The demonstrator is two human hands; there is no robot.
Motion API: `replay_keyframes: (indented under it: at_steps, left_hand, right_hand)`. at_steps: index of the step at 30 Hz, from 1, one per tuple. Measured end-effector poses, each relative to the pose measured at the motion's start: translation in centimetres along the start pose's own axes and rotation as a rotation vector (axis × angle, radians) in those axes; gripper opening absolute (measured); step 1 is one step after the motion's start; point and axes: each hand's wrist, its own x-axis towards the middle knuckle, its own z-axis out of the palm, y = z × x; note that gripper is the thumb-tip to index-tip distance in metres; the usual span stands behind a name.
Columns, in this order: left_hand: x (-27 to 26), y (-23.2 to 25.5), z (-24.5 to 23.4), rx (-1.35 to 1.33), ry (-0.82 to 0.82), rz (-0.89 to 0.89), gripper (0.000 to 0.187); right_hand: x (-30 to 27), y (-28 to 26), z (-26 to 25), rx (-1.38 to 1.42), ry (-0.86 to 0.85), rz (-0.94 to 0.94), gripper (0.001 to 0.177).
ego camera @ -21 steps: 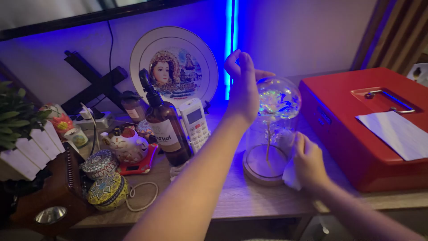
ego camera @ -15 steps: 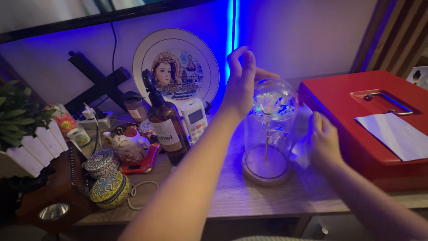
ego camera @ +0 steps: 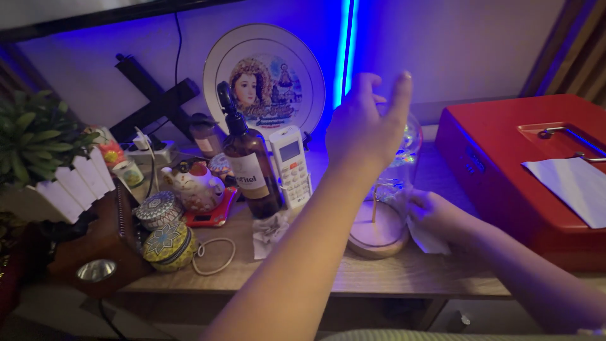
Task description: The person wipes a glass dome covering an artificial rose and a small ceramic figurine with a cloth.
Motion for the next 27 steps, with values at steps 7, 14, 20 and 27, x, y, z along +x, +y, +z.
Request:
replay_keyframes:
  at_steps: [7,14,20,27]
  left_hand:
    - [0.3,-0.5,-1.4,-0.009,0.014,0.003,0.058]
    - [0.2,-0.4,-1.7,-0.051,-0.003,0.017,0.05]
    - [0.8,-0.9,-1.5,-0.088,-0.03,0.032,0.047]
    - [0.5,-0.6,-2.3,-0.096,-0.018,0.027,0.045]
  right_hand:
    - [-0.7,-0.8,0.6,-0.322,0.109,-0.38,0.036]
    - [-5.8,-3.1,0.9,-0.381,0.259,-0.312,0.028]
    - [-8.5,-4.4,1.4,-0.412,0.308,-0.399,0.041]
    - [-1.7,-4.8,0.4,-0.442,0.251,-0.406,0.023]
